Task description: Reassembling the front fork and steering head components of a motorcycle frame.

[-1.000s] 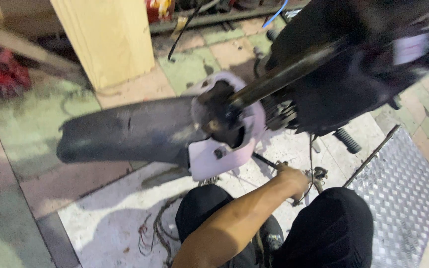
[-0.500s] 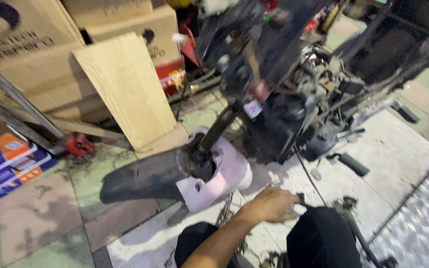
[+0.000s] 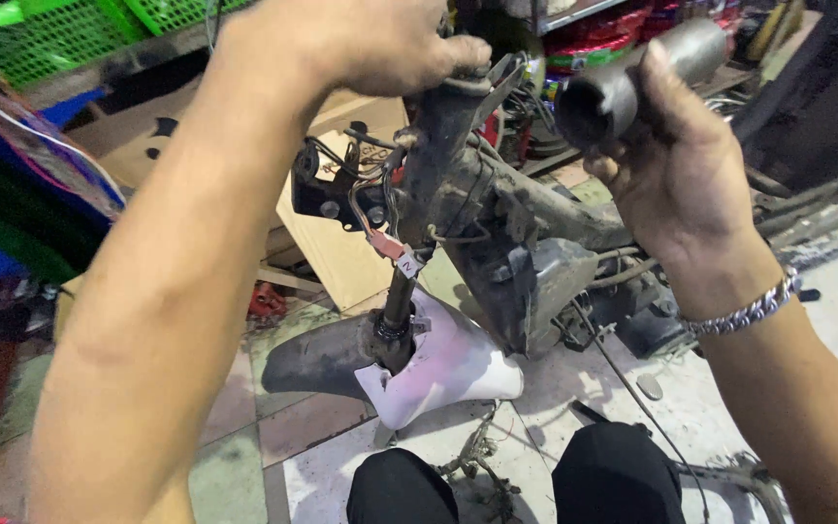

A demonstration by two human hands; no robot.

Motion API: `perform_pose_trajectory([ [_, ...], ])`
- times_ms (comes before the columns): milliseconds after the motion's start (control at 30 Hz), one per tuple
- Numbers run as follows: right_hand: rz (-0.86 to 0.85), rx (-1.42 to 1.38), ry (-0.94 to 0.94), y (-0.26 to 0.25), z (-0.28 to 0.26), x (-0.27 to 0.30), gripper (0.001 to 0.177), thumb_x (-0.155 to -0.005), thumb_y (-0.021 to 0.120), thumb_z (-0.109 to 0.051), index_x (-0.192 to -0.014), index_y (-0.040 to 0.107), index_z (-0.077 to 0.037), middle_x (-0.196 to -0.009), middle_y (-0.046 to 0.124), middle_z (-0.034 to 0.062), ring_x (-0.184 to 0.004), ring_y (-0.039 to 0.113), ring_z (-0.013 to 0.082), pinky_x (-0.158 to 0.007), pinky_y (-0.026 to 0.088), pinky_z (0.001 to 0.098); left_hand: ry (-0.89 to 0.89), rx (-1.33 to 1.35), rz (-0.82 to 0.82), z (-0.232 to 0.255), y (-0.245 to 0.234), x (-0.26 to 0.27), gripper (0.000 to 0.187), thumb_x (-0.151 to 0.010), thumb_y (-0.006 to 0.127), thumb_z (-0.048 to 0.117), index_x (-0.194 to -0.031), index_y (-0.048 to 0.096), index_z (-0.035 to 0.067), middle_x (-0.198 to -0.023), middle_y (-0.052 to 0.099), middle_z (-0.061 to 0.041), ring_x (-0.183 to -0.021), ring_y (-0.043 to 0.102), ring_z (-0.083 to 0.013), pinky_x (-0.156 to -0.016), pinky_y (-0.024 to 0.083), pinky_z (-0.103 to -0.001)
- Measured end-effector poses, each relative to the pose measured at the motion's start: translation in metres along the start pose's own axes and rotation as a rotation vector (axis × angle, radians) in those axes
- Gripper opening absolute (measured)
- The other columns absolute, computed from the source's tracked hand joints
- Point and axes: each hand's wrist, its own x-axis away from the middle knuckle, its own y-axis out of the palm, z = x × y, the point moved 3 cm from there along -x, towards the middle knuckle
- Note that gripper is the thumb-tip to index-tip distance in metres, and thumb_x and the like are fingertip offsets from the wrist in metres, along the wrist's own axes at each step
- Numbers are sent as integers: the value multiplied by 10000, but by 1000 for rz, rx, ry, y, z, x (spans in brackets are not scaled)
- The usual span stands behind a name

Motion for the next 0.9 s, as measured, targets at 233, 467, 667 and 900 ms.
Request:
perform_pose_trajectory([
  [233,-17,10,76,-42,3,0,367,-850,756,-386,-1141,698,-169,-899,714,-35,-711,650,62,-516,512,186,-99,197,-373,0,4,-34,500,-886,818,322,-1321,631,159,-1117,704,-116,-936,680,-278,-717,559,-411],
  [467,-18,-27,93,-76,1,0,262,-919,724,-335,-1107,683,-156,-911,696,-16,-695,628,81,-496,477,194,-90,10,-394,7,-12,-34,571,-874,807,361,-1358,631,113,-1243,680,-128,-1086,645,-333,-854,510,-460],
  [667,-7,-41,68,-95,-1,-4,206,-953,709,-328,-1072,690,-161,-840,703,-33,-656,645,68,-476,479,184,-116,-53,-487,27,-29,-27,421,-926,749,297,-1297,677,112,-1167,738,-83,-1022,694,-292,-853,554,-428],
  [900,21,-29,85,-100,2,-2,172,-952,727,-326,-1022,686,-175,-793,688,-30,-645,638,62,-503,498,187,-250,-82,-618,44,-37,-27,720,-752,887,363,-1413,620,264,-1136,737,-49,-965,679,-270,-784,527,-417],
])
